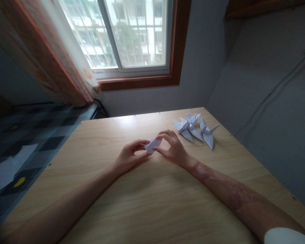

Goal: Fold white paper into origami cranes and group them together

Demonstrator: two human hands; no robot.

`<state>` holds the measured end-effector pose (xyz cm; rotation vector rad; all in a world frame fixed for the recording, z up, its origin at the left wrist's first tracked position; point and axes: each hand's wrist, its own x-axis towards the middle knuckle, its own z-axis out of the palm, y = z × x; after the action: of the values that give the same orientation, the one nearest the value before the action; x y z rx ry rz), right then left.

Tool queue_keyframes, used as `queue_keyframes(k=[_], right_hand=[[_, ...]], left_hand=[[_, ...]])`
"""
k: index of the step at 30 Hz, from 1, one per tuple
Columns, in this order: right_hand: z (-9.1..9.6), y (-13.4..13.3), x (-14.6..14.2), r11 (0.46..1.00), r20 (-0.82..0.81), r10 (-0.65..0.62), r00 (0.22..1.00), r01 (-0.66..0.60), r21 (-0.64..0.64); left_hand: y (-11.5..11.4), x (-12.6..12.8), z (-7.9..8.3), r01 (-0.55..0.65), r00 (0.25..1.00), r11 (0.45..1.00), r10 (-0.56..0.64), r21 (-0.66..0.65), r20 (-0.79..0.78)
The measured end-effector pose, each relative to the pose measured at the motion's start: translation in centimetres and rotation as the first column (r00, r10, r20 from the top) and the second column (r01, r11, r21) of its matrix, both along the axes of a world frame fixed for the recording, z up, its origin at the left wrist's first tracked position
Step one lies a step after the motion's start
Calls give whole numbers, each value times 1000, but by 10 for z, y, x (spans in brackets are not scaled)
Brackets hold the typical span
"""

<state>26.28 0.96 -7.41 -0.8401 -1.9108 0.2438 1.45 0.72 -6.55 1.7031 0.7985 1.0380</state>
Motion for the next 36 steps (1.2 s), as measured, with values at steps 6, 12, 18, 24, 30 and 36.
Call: queue_keyframes(k=[6,12,18,24,30,36], right_hand=[[-1,-2,1,998,58,-39,998,36,48],[0,-7,-1,977,1,196,981,-196,-80],[-1,-10,-3,968,-17,204,979,-205,-147],[-4,-9,-6,935,-157,182,971,-220,-278],[-6,-9,-4,907,-195,226,954,-279,-316],[-9,-8,-7,896,-264,173,949,-263,-357]], left_hand=[[2,0,-7,-14,1000,996,16,90,-24],[4,0,0,24,998,968,-10,252,-54],[4,-2,2,101,990,934,-62,342,-123],[4,-4,8,103,989,975,-79,195,-123],[3,-2,11,141,983,982,-124,123,-138],[4,-1,11,129,986,982,-112,140,-125]])
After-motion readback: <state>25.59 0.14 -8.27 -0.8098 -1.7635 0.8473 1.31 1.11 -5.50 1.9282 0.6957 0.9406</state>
